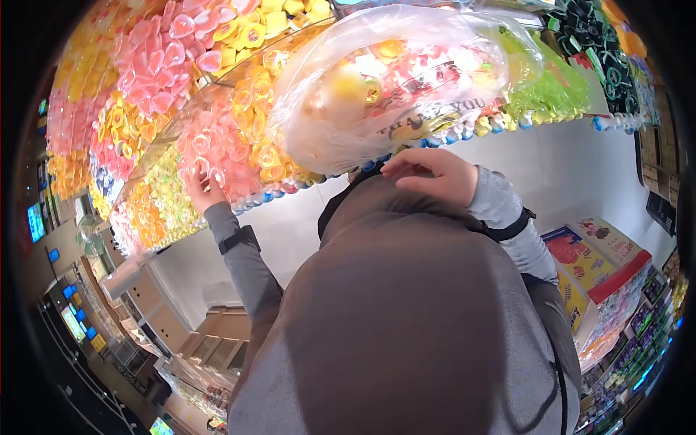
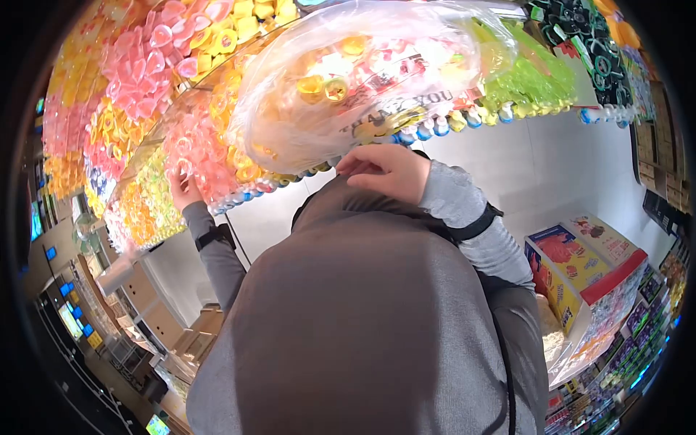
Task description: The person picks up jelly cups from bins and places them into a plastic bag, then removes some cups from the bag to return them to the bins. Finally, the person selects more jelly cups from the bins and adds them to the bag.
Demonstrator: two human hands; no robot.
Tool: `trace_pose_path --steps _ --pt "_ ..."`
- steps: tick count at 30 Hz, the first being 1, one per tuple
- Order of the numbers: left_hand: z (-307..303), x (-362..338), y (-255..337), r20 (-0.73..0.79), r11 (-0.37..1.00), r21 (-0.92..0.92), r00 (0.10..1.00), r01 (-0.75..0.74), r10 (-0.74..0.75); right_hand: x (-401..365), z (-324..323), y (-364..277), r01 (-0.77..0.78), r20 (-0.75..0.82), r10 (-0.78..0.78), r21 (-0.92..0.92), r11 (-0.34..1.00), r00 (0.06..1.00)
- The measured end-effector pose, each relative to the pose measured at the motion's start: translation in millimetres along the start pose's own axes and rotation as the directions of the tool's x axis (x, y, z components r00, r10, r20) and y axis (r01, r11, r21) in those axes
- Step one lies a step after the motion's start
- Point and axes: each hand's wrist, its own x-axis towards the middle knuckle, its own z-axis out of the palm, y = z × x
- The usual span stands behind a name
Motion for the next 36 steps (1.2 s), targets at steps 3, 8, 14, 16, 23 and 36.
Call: trace_pose_path --steps 3,8,14,16,23,36 --pt "-5 -28 134 -0.103 0.891 -0.420 0.984 -0.173 0.143 -22 -33 -2 -0.032 -0.158 0.036 0.029 0.999 0.987" --pt "62 -85 289 0.380 0.759 -0.472 0.674 -0.448 0.634 -23 -87 16 0.082 -0.272 -0.076 0.009 0.997 0.959" --pt "188 -84 286 0.526 0.759 0.300 0.764 -0.578 0.375 74 -125 30 0.071 -0.358 -0.336 -0.585 0.808 0.871" --pt "185 -76 292 0.597 0.754 0.330 0.744 -0.568 0.300 119 -130 39 -0.018 -0.389 -0.511 -0.808 0.588 0.766" --pt "163 -66 280 0.515 0.943 0.000 0.809 -0.332 0.285 141 -136 0 -0.235 -0.383 -0.134 -0.769 0.595 0.914" --pt "58 -110 251 0.882 -0.227 -0.287 0.349 0.931 0.316 47 -56 -9 -0.032 0.004 0.061 0.886 0.463 0.998"
